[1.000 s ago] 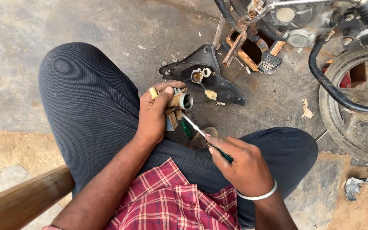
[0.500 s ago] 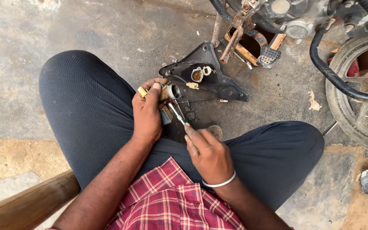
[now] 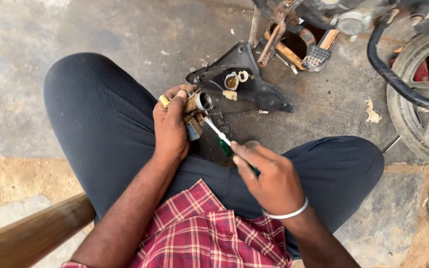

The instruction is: Cleaning and inspecting a motorcycle carburetor using a thin wire and a screwdriver.

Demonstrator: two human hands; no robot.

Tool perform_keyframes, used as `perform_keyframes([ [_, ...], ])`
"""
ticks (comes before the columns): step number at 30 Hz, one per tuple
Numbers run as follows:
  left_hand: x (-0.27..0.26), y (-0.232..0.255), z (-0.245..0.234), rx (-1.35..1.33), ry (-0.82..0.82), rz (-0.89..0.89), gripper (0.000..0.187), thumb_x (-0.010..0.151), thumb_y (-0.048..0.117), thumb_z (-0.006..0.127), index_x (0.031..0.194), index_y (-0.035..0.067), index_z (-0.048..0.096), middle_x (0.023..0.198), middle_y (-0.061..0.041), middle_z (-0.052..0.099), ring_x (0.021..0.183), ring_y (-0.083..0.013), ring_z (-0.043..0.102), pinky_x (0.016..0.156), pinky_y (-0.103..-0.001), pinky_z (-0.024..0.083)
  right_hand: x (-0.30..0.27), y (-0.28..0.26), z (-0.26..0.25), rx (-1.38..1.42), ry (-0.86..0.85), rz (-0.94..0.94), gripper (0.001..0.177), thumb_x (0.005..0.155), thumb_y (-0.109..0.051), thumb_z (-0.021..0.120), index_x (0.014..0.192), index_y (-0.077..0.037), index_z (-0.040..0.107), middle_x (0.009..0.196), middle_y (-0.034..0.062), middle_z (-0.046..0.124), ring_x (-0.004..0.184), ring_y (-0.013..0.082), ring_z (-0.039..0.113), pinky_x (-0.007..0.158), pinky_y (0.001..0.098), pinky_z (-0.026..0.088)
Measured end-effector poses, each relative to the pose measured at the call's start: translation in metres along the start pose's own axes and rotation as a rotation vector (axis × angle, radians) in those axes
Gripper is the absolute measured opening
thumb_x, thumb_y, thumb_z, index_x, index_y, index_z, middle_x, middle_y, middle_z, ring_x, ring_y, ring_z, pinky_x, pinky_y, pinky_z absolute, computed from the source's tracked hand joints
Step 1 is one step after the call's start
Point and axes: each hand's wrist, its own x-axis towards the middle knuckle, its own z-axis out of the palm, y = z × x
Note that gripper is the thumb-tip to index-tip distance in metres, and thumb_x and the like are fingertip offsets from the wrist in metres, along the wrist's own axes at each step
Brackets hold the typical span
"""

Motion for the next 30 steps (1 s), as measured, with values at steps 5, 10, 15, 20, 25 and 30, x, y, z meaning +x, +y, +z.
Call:
perform_keyframes([
  [5, -0.001, -0.010, 0.000, 0.149, -0.095, 0.079, 0.023, 0.109, 0.012, 0.053, 0.118, -0.004, 0.066, 0.105, -0.008, 0.070, 0.089, -0.0118, 0.065, 0.082, -0.028, 0.055, 0.010, -0.008, -0.011, -0.077, 0.014, -0.078, 0.029, 0.094, -0.015, 0.070, 0.122, -0.007, 0.073, 0.088, 0.0113, 0.071, 0.071, 0.0270, 0.073, 0.060, 0.0383, 0.057],
  [10, 0.004, -0.013, -0.005, 0.106, -0.013, -0.005, 0.022, 0.109, 0.014, 0.052, 0.116, -0.002, 0.065, 0.096, -0.007, 0.069, 0.081, -0.0123, 0.064, 0.074, -0.029, 0.056, 0.011, -0.009, 0.015, -0.172, -0.029, -0.065, 0.030, 0.092, -0.016, 0.072, 0.120, -0.008, 0.074, 0.083, 0.0111, 0.070, 0.067, 0.0299, 0.070, 0.059, 0.0407, 0.056],
  [15, 0.011, -0.010, -0.008, -0.073, 0.124, -0.012, 0.023, 0.107, 0.016, 0.053, 0.117, -0.002, 0.064, 0.103, -0.010, 0.069, 0.088, -0.0166, 0.066, 0.079, -0.032, 0.058, 0.011, -0.005, 0.057, -0.172, 0.170, -0.076, 0.032, 0.095, -0.013, 0.073, 0.126, -0.008, 0.073, 0.086, 0.0112, 0.068, 0.068, 0.0267, 0.070, 0.057, 0.0387, 0.056],
  [20, 0.010, -0.002, 0.000, -0.218, 0.188, -0.150, 0.023, 0.105, 0.019, 0.053, 0.114, 0.001, 0.063, 0.102, -0.011, 0.069, 0.088, -0.0196, 0.069, 0.079, -0.037, 0.061, 0.011, 0.005, 0.072, -0.141, 0.304, -0.177, 0.038, 0.096, -0.008, 0.073, 0.133, -0.004, 0.068, 0.089, 0.0128, 0.067, 0.069, 0.0239, 0.069, 0.058, 0.0369, 0.056],
  [25, 0.003, -0.002, 0.001, -0.200, 0.143, -0.072, 0.022, 0.106, 0.020, 0.052, 0.113, 0.001, 0.061, 0.109, -0.013, 0.069, 0.090, -0.0207, 0.070, 0.077, -0.042, 0.062, 0.012, 0.001, 0.035, -0.033, 0.199, -0.104, 0.038, 0.095, -0.009, 0.070, 0.133, -0.006, 0.068, 0.091, 0.0132, 0.070, 0.073, 0.0260, 0.071, 0.062, 0.0372, 0.057],
  [30, 0.006, 0.003, 0.002, -0.234, 0.071, -0.095, 0.021, 0.106, 0.019, 0.050, 0.114, 0.002, 0.060, 0.109, -0.013, 0.069, 0.091, -0.0206, 0.071, 0.073, -0.041, 0.064, 0.019, 0.011, 0.039, 0.086, 0.056, -0.032, 0.030, 0.097, -0.017, 0.071, 0.125, -0.007, 0.073, 0.089, 0.0128, 0.073, 0.073, 0.0249, 0.073, 0.063, 0.0353, 0.057],
])
